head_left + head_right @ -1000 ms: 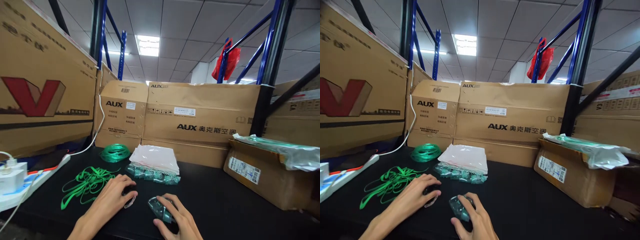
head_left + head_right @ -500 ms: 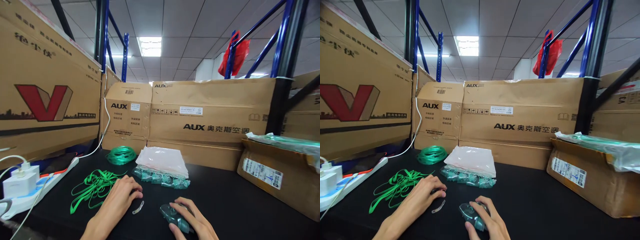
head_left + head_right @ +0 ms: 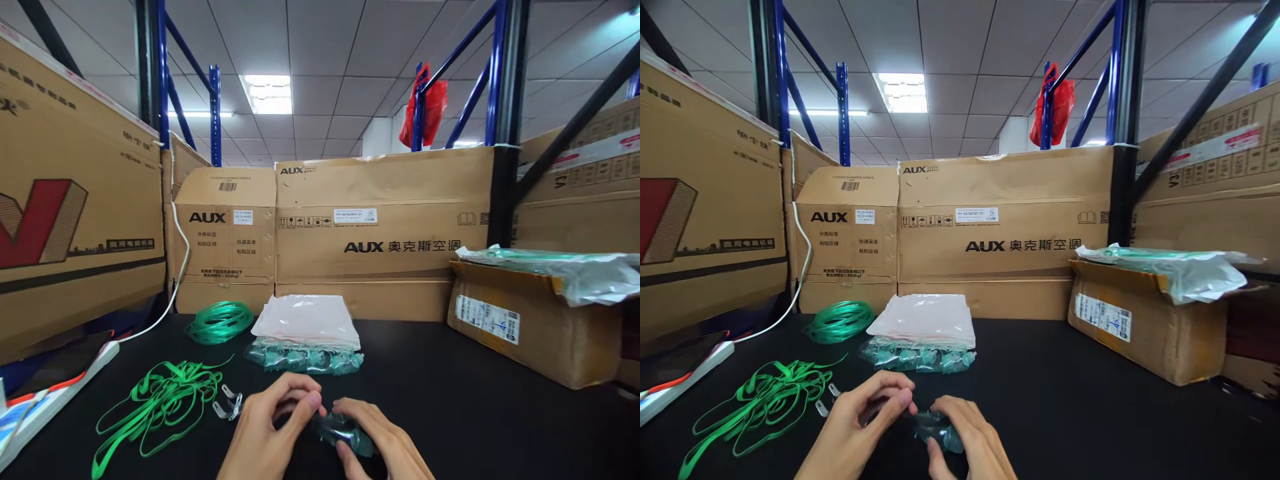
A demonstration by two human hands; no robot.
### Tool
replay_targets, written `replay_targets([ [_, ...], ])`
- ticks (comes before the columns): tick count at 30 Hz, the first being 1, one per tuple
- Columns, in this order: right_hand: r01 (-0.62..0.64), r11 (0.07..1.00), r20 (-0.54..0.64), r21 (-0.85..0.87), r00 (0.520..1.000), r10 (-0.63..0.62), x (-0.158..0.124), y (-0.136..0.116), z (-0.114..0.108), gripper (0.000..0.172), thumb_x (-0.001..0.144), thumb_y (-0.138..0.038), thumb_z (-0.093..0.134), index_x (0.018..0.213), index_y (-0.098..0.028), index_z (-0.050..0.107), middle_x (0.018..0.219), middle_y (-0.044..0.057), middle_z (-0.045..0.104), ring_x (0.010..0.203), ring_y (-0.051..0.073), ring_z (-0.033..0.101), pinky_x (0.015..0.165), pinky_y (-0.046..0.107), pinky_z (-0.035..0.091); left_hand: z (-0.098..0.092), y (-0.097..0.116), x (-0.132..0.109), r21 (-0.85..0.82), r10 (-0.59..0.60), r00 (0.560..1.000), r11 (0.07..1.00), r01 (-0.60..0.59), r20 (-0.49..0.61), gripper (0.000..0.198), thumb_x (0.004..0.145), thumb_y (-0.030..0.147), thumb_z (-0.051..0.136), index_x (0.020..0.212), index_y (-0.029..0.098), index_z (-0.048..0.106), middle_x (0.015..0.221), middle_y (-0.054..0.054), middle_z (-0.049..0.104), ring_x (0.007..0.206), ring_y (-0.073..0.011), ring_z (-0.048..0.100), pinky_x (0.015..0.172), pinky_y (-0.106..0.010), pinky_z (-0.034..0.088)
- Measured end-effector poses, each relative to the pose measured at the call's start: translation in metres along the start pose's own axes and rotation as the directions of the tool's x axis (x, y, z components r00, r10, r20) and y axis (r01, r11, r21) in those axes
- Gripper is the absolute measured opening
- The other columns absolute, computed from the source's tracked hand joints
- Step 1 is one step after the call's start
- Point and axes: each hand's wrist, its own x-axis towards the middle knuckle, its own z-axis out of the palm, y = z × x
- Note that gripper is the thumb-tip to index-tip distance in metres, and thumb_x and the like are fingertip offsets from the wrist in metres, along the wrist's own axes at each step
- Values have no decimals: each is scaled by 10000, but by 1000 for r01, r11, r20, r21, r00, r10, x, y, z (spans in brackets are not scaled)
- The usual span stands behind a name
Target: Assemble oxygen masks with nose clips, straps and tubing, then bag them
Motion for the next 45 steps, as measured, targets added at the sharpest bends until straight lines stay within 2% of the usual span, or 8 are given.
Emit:
replay_targets([
  [6, -158, 986, 76, 47, 985, 154, 5, -13, -6, 375, 777, -153, 834, 1129, -272, 784, 1191, 65, 729, 1089, 246, 743, 941, 289, 598, 5, -10, -6, -252, -122, 986, 963, 90, -114, 512, 826, 664, 756, 1043, 201, 779, 867, -57, 795, 864, -221, 759, 763, -259, 600],
  [11, -185, 975, 45, 121, 983, 181, 5, -16, -9, 311, 905, -255, 737, 1216, -273, 738, 1159, 54, 769, 1070, 242, 754, 944, 321, 596, 0, -8, -8, -305, -186, 982, 937, 172, -17, 536, 773, 638, 823, 1070, 193, 787, 923, -75, 801, 920, -241, 770, 840, -297, 610],
  [15, -198, 967, -6, 158, 980, 201, 2, -20, -10, 180, 916, -278, 709, 1096, -281, 712, 1064, 9, 818, 965, 238, 787, 845, 304, 621, 1, -8, -8, -350, -212, 977, 916, 197, -5, 559, 676, 566, 923, 1084, 206, 795, 910, -58, 798, 908, -226, 770, 856, -277, 584],
  [20, -138, 968, -57, 209, 987, 153, 0, -28, -15, 206, 929, -253, 675, 1122, -284, 739, 1167, 28, 815, 1076, 252, 770, 927, 318, 607, 0, -7, -9, -256, -203, 978, 944, 208, 46, 549, 701, 597, 888, 1065, 194, 802, 925, -83, 798, 905, -244, 754, 854, -316, 581],
  [28, -121, 952, 90, 283, 991, 99, 5, -32, -20, 199, 935, -193, 674, 1105, -252, 760, 1061, 27, 792, 994, 205, 757, 908, 264, 580, -1, -19, -8, -97, -215, 965, 968, 230, 149, 495, 770, 627, 810, 1030, 206, 830, 868, -53, 724, 867, -222, 667, 819, -301, 544],
  [37, -117, 954, 100, 276, 991, 92, 4, -30, -19, 171, 962, -302, 667, 1097, -277, 770, 1054, 35, 810, 996, 233, 771, 898, 284, 604, -1, -14, -10, 8, -139, 981, 990, 139, 138, 349, 907, 520, 714, 1081, 237, 823, 937, -55, 756, 851, -204, 688, 770, -246, 552],
  [41, -143, 950, 94, 276, 988, 122, 3, -27, -16, 174, 958, -322, 683, 1101, -294, 778, 1063, 21, 816, 1022, 230, 772, 920, 277, 593, 2, -13, -14, 186, 34, 999, 982, -33, -1, 228, 916, 459, 728, 1038, 304, 844, 970, -30, 827, 838, -233, 750, 788, -271, 594],
  [45, -180, 930, 113, 322, 982, 151, 4, -24, -16, 187, 968, -336, 679, 1124, -289, 769, 1074, 13, 811, 1029, 216, 763, 931, 267, 578, 4, -15, -16, 221, 155, 988, 963, -156, 23, 214, 929, 430, 740, 1113, 370, 830, 1111, 8, 829, 1021, -270, 778, 948, -315, 588],
])
